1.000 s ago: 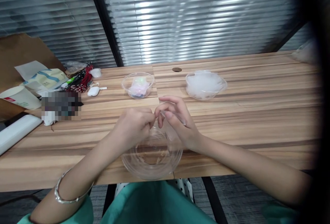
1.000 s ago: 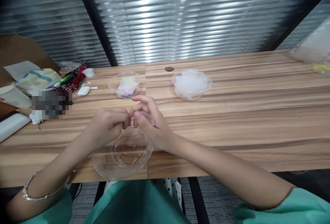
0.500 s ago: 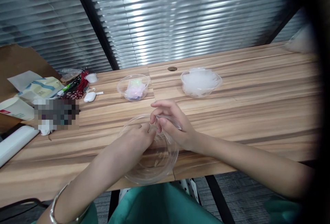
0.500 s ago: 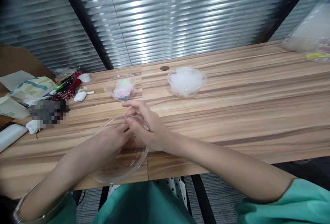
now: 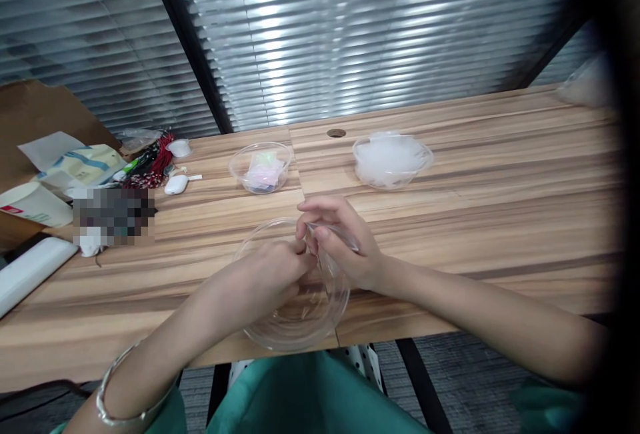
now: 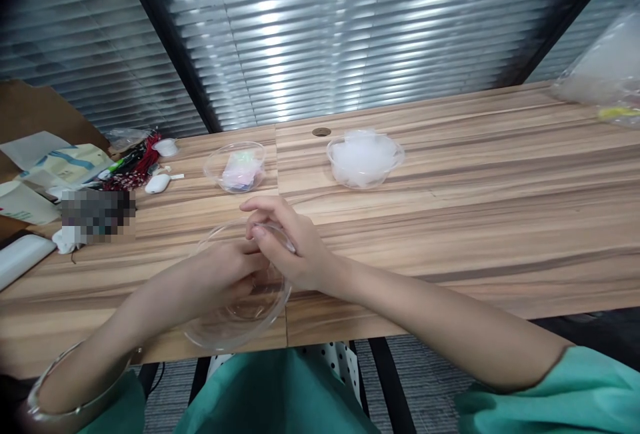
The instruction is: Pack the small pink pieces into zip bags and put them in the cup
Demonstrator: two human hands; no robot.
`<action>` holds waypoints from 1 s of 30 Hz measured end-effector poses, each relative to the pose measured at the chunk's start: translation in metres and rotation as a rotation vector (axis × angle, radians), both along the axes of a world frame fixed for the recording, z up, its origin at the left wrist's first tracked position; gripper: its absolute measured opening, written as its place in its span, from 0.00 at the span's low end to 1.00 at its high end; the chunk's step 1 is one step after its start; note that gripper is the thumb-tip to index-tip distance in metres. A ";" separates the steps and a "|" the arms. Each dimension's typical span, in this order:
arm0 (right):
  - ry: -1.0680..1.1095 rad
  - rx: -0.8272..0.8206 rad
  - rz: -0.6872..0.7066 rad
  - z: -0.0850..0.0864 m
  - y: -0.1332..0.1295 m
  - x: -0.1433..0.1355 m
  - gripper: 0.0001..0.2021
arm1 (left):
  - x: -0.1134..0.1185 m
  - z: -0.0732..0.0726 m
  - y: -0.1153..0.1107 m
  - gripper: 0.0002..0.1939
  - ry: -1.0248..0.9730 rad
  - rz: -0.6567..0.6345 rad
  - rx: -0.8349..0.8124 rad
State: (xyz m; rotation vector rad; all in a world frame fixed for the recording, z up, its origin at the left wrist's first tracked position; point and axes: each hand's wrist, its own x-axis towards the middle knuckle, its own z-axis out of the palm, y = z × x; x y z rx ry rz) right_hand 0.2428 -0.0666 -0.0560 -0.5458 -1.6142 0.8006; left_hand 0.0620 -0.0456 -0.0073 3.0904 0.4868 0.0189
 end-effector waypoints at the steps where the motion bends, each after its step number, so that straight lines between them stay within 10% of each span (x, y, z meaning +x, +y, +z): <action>1: 0.016 0.003 -0.009 0.001 0.000 0.000 0.14 | 0.002 0.002 0.002 0.11 -0.032 0.045 -0.096; 14: 0.099 -0.142 -0.018 0.015 0.006 0.000 0.19 | 0.009 0.022 0.011 0.05 -0.545 0.381 -0.685; 30: -0.022 -0.198 0.151 0.024 0.011 0.007 0.22 | 0.010 0.014 0.009 0.10 -1.050 0.271 -0.434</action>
